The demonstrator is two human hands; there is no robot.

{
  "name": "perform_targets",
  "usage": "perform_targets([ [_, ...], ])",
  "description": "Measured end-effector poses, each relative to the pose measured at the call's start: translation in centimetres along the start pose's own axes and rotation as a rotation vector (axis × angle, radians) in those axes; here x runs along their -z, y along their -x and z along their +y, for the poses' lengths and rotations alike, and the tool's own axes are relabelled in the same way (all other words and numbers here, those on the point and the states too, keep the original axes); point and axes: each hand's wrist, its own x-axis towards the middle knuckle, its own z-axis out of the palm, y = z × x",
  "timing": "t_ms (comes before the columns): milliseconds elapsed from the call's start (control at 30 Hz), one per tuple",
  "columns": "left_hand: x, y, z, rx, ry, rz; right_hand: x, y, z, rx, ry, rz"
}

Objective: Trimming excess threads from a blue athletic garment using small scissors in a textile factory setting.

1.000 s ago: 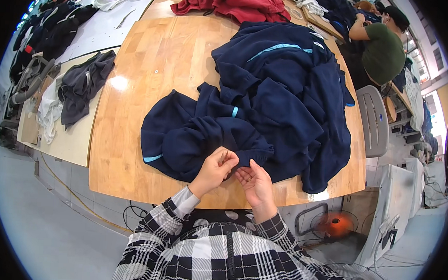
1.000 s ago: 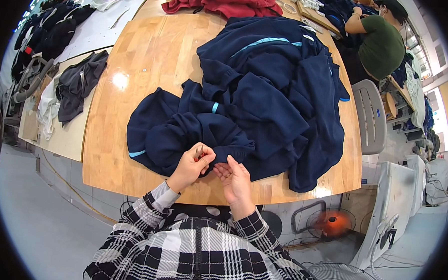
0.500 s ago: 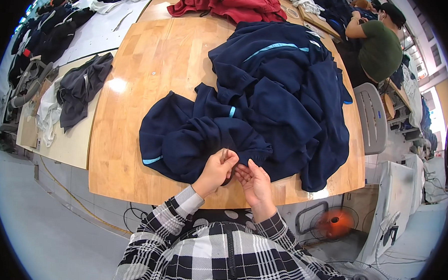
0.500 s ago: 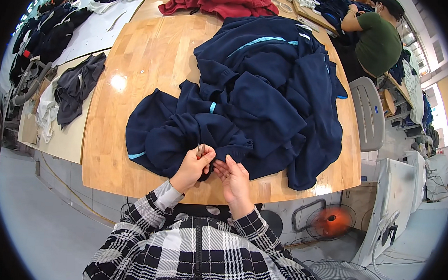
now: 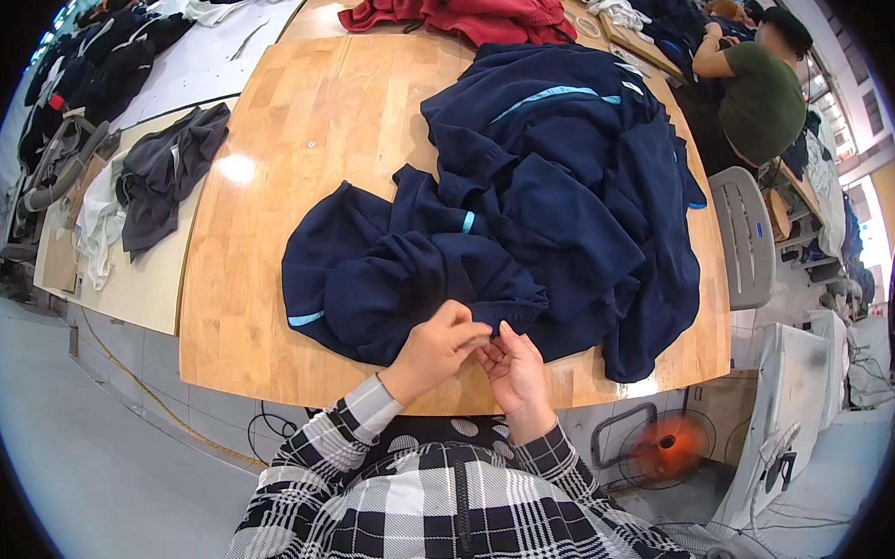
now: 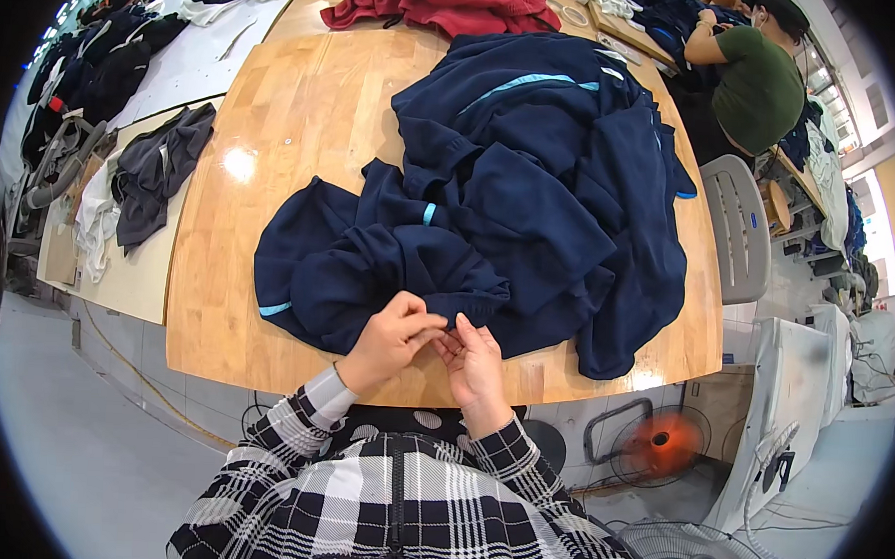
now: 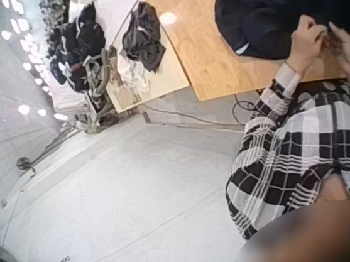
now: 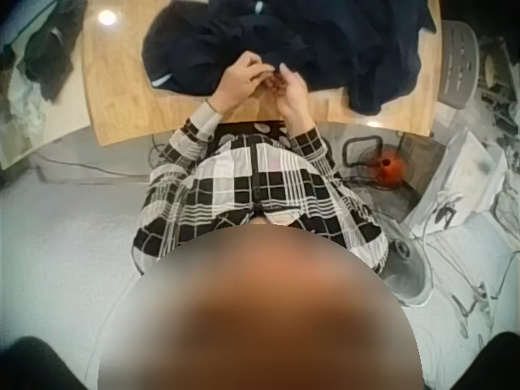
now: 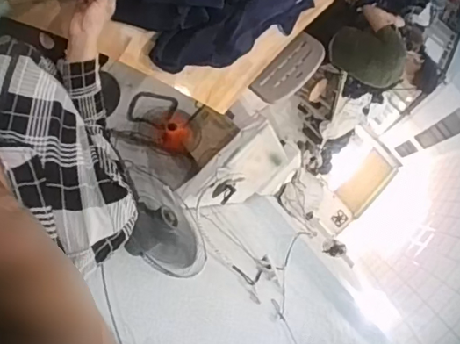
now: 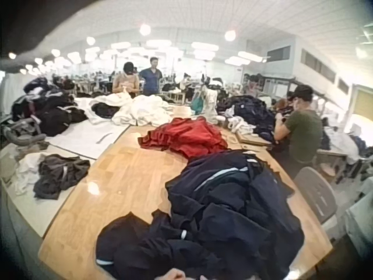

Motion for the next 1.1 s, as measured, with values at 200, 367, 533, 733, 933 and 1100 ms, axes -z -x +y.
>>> perform_targets([
  [200,0.6,0.4,0.9,0.323,0.5,-0.152,1.4,-0.6,0.6,0.066,-0.022,-0.047],
  [367,3.3,0.2,1.8,0.675,0.894,-0.428,1.4,-1.1,-0.4,0.036,-0.07,-0.026],
  [533,1.4,0.1,1.5,0.257,0.19,-0.1,0.8,-0.5,0.0,0.006,-0.093,-0.049],
  [733,0.5,1.0,1.5,0.148,0.161,-0.254,2.0,-0.7,0.5,0.023,-0.066,-0.063],
  [933,3.7,0.5,2.1,0.369,0.571,-0.491,1.4,-0.7,-0.3,0.052,-0.133,-0.039],
  [1100,1.5,0.2,1.0,0.653,0.448,0.077,1.1,-0.9,0.3,0.01,-0.09,-0.031],
])
